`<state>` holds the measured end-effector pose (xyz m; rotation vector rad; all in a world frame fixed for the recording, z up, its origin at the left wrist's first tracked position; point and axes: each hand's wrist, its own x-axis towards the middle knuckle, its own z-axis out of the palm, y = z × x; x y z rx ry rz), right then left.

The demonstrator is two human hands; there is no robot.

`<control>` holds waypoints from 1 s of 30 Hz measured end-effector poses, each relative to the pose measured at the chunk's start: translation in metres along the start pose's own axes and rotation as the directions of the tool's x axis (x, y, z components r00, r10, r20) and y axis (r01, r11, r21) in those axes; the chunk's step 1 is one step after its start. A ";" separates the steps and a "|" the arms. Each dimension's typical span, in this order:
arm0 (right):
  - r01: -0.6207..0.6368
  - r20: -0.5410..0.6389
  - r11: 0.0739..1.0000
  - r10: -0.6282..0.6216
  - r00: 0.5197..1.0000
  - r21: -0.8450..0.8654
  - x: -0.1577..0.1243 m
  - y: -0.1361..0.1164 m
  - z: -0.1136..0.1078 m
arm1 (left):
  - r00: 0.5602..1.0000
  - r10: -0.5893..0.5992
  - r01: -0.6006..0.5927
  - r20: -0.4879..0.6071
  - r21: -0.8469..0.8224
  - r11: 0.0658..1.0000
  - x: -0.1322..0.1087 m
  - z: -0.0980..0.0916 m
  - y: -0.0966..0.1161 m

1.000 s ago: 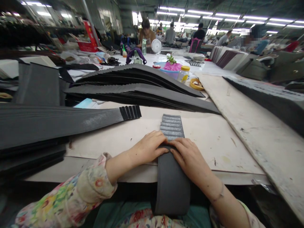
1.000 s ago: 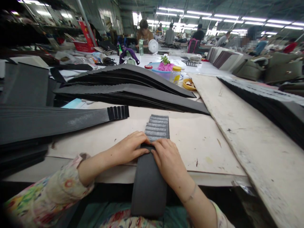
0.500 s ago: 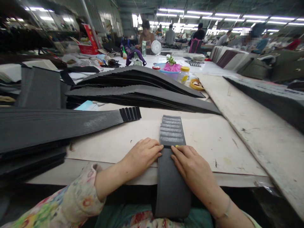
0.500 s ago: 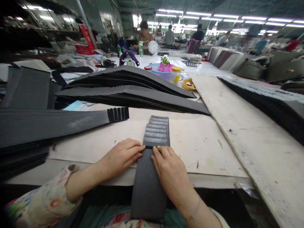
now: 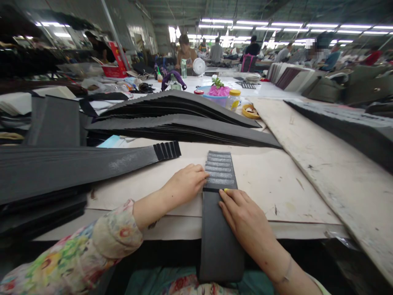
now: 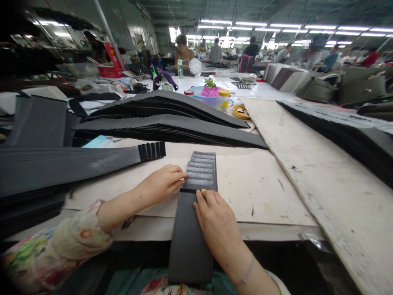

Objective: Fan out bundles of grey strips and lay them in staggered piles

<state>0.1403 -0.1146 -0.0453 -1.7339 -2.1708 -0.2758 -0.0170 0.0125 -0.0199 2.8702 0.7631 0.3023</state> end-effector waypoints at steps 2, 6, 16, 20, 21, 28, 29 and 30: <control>-0.006 -0.011 1.000 0.006 1.000 0.004 0.000 0.000 0.000 | 1.000 0.007 -0.008 0.014 0.051 0.999 0.000 0.003 0.004; -0.009 -0.024 1.000 0.008 1.000 -0.009 0.000 -0.001 0.001 | 0.999 -0.044 0.044 0.003 0.004 0.999 0.007 0.003 0.007; -0.020 -0.032 1.000 0.020 0.999 0.005 0.000 -0.001 0.000 | 0.950 -0.126 0.198 0.285 -0.242 0.950 0.040 -0.009 0.001; -0.023 -0.049 1.000 0.023 0.999 0.004 0.000 -0.001 -0.001 | 0.913 -0.111 0.262 0.394 -0.355 0.897 0.045 -0.021 0.008; -0.028 -0.047 1.000 0.028 0.998 0.007 0.000 -0.002 0.000 | 0.906 -0.108 0.274 0.409 -0.373 0.886 0.048 -0.022 0.011; -0.046 -0.039 0.998 0.048 0.998 0.045 0.000 -0.003 -0.001 | 0.897 0.020 0.172 0.442 -0.391 0.904 0.075 -0.012 0.031; -0.053 -0.034 0.997 0.055 0.998 0.055 0.001 -0.002 -0.001 | 0.897 0.054 0.140 0.438 -0.400 0.906 0.077 -0.009 0.032; -0.061 -0.026 0.996 0.063 0.998 0.066 0.000 -0.002 -0.001 | 0.900 0.085 0.105 0.427 -0.402 0.909 0.078 -0.006 0.033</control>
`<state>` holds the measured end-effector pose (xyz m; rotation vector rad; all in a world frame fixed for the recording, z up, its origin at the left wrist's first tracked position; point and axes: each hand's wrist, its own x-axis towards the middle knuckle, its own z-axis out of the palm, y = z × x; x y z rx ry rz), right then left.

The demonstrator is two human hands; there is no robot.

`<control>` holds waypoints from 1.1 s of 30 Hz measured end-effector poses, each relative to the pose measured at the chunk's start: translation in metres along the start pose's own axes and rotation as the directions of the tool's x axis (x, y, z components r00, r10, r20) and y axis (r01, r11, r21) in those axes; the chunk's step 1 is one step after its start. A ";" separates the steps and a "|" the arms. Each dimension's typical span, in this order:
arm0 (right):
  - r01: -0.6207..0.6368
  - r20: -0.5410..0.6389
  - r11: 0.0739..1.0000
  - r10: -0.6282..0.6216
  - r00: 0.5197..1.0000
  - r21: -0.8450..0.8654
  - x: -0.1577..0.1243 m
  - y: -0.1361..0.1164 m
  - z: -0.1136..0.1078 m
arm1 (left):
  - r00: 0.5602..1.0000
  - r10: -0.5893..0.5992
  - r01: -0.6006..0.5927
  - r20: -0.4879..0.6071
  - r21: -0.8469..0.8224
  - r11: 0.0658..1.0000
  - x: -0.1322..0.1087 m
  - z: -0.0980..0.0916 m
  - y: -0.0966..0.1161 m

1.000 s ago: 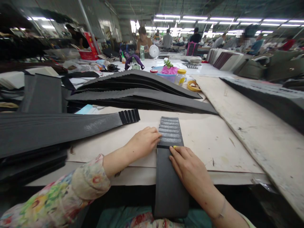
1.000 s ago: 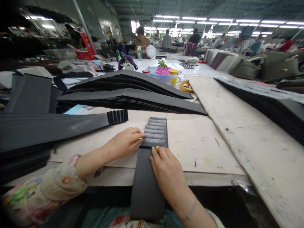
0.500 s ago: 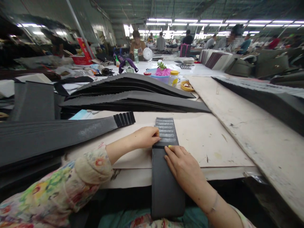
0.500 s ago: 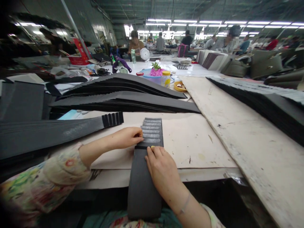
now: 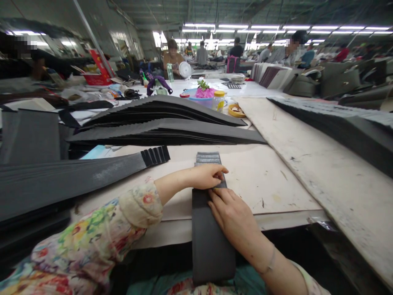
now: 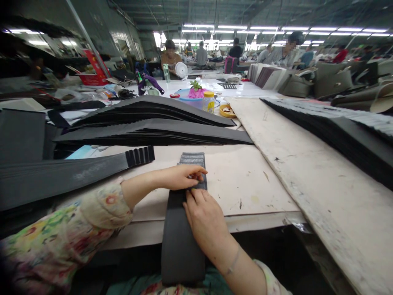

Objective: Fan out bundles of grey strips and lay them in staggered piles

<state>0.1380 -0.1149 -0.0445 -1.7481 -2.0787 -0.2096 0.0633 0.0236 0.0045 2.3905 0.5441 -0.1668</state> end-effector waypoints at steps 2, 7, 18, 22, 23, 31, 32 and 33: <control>-0.019 0.015 1.000 0.018 1.000 0.021 0.000 0.000 0.000 | 0.999 0.041 -0.039 -0.026 0.066 0.997 0.001 0.004 -0.002; -0.045 -0.022 0.998 0.046 0.999 0.047 -0.002 0.000 0.002 | 0.995 0.043 -0.017 -0.093 0.264 0.964 -0.006 0.007 -0.004; -0.079 -0.019 0.993 0.080 0.997 0.082 -0.004 -0.001 0.002 | 0.962 0.227 -0.141 -0.149 0.442 0.886 -0.019 0.024 -0.003; -0.063 -0.031 0.995 0.065 0.997 0.078 -0.006 0.000 0.004 | 0.951 0.276 -0.173 -0.143 0.496 0.851 -0.024 0.030 -0.001; -0.061 -0.037 0.995 0.064 0.997 0.079 -0.007 0.000 0.004 | 0.950 0.277 -0.171 -0.143 0.504 0.847 -0.025 0.031 0.000; -0.112 -0.004 0.982 0.114 0.993 0.153 0.006 0.017 -0.002 | 0.936 0.285 -0.181 -0.205 0.415 0.892 -0.027 0.035 -0.012; -0.124 -0.018 0.983 0.127 0.992 0.133 0.008 0.021 -0.001 | 0.936 0.277 -0.173 -0.220 0.400 0.900 -0.027 0.035 -0.014; -0.132 -0.039 0.985 0.137 0.990 0.111 0.009 0.024 0.000 | 0.934 0.268 -0.163 -0.235 0.387 0.908 -0.027 0.036 -0.017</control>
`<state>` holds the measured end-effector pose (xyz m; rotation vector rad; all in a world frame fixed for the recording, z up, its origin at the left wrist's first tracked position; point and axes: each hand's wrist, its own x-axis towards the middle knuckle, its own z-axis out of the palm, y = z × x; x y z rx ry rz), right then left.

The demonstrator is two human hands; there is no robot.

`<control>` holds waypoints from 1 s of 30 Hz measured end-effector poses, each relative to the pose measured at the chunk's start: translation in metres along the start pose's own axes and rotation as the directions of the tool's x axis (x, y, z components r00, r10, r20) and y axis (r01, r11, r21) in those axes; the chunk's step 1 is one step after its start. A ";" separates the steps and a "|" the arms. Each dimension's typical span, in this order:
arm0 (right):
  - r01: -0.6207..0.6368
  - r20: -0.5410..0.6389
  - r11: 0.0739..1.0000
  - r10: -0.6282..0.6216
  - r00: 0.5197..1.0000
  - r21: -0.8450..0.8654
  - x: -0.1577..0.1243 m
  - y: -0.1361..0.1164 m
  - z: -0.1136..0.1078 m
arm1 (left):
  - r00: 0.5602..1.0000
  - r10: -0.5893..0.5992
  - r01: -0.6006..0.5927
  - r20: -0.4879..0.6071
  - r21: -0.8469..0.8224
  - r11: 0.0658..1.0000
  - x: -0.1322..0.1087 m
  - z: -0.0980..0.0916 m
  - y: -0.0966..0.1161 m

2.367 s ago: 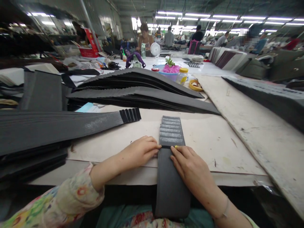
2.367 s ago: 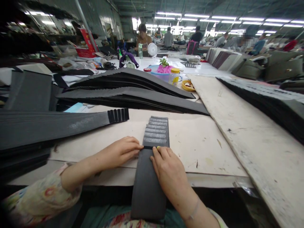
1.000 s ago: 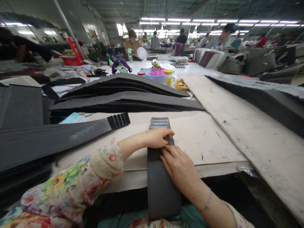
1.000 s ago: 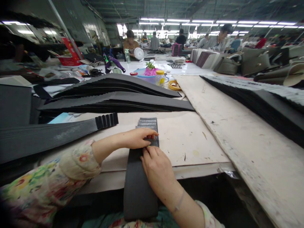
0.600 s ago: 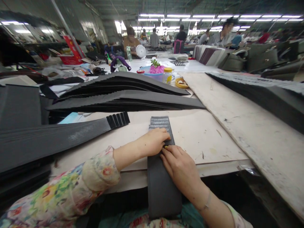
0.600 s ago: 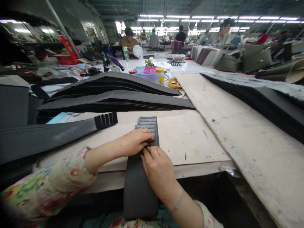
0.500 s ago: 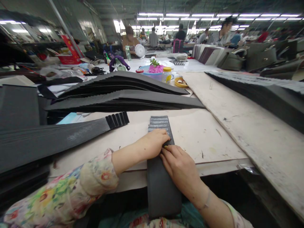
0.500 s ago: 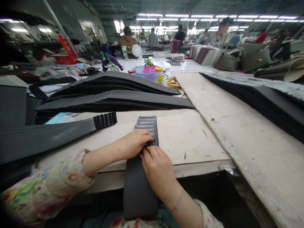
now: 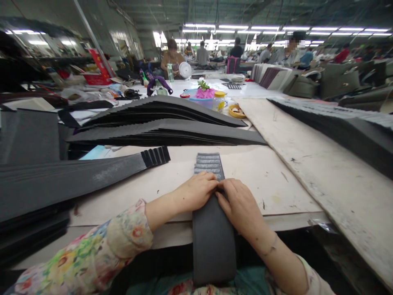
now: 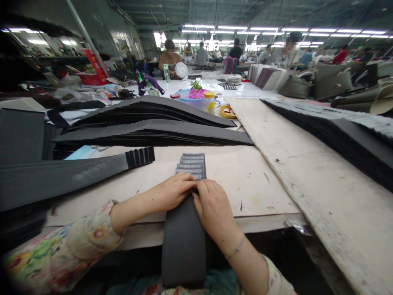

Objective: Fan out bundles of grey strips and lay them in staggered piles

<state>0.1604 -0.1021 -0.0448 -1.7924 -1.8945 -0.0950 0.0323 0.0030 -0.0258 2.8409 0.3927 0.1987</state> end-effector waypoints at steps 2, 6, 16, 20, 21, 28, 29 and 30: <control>0.000 -0.038 1.000 -0.001 0.999 -0.027 0.001 0.008 0.002 | 0.999 -0.025 0.025 -0.023 -0.022 0.999 -0.003 0.001 -0.004; 0.000 -0.035 1.000 -0.001 0.999 -0.031 0.000 0.017 0.004 | 0.997 -0.067 0.064 -0.048 -0.066 0.996 -0.008 0.000 -0.008; 0.062 0.005 0.983 -0.062 0.998 -0.171 -0.006 0.000 -0.002 | 1.000 0.023 -0.021 -0.018 0.091 0.996 0.011 -0.007 -0.008; 0.054 0.041 0.983 -0.047 0.998 -0.178 -0.011 -0.005 -0.004 | 0.995 0.095 -0.092 -0.003 0.252 0.963 0.016 -0.004 -0.002; 0.047 0.044 0.982 -0.039 0.998 -0.184 -0.012 -0.006 -0.005 | 0.995 0.099 -0.093 -0.006 0.278 0.956 0.017 -0.003 -0.002; 0.028 0.045 0.981 -0.019 0.999 -0.194 -0.014 -0.010 -0.004 | 1.000 0.013 -0.012 -0.005 0.200 0.980 0.023 0.000 -0.013; 0.024 0.044 0.981 -0.016 0.999 -0.194 -0.014 -0.010 -0.004 | 1.000 -0.011 0.012 -0.006 0.154 0.988 0.023 -0.001 -0.014; 0.019 0.042 0.981 -0.012 0.999 -0.194 -0.014 -0.010 -0.004 | 0.999 -0.036 0.036 -0.007 0.108 0.994 0.024 -0.002 -0.015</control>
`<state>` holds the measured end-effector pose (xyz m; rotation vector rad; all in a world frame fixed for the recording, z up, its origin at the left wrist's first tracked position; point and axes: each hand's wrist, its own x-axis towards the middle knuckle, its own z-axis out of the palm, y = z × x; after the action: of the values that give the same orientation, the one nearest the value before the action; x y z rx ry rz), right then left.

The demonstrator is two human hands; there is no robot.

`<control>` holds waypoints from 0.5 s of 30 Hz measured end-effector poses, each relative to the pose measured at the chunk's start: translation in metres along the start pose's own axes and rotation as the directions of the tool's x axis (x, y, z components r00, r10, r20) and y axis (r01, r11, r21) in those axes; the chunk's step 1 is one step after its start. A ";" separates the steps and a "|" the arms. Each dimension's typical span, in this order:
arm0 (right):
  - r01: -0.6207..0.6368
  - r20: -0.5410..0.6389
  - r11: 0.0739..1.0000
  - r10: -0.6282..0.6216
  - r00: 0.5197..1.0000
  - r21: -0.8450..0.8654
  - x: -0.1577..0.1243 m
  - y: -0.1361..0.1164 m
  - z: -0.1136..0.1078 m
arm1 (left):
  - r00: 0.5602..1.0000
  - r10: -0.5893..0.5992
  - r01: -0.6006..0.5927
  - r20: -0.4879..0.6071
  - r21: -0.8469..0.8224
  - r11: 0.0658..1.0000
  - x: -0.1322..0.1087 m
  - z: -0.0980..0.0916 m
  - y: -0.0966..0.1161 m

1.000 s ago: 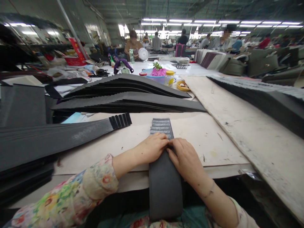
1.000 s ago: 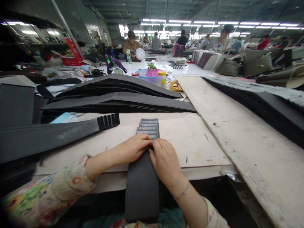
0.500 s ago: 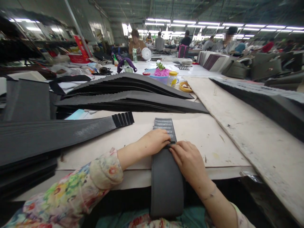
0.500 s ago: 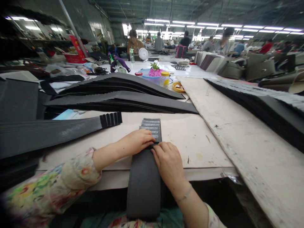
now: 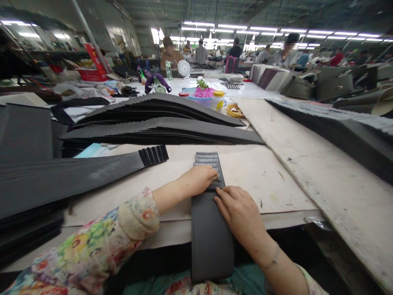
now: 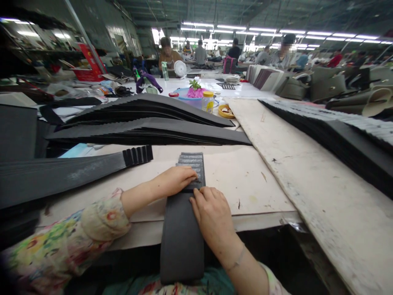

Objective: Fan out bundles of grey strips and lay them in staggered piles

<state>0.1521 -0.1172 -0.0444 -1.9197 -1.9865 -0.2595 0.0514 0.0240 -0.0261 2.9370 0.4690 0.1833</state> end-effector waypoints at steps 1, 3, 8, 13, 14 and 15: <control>-0.004 -0.001 1.000 0.004 1.000 0.001 0.000 0.000 0.000 | 1.000 -0.020 0.020 0.006 -0.044 0.999 0.001 -0.001 0.000; -0.009 -0.004 1.000 0.009 1.000 0.005 0.000 0.000 0.000 | 0.999 -0.038 0.042 0.036 -0.118 0.992 0.001 -0.004 0.001; -0.020 0.007 1.000 0.020 1.000 0.010 -0.001 -0.001 0.001 | 0.995 -0.032 0.053 0.094 -0.228 0.972 -0.001 -0.009 0.006; -0.034 0.020 0.999 0.034 0.999 -0.001 -0.002 -0.001 0.001 | 0.997 -0.009 0.027 0.074 -0.246 0.969 -0.003 -0.007 0.006; -0.033 0.020 0.999 0.033 0.999 0.001 -0.002 -0.001 0.001 | 0.998 -0.002 0.017 0.060 -0.244 0.970 -0.003 -0.005 0.006; -0.034 0.020 0.999 0.033 0.999 0.004 -0.002 -0.001 0.001 | 0.999 0.006 0.004 0.043 -0.240 0.971 -0.004 -0.004 0.006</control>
<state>0.1506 -0.1183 -0.0460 -1.9583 -1.9639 -0.2276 0.0489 0.0178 -0.0215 2.6991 0.4077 0.1634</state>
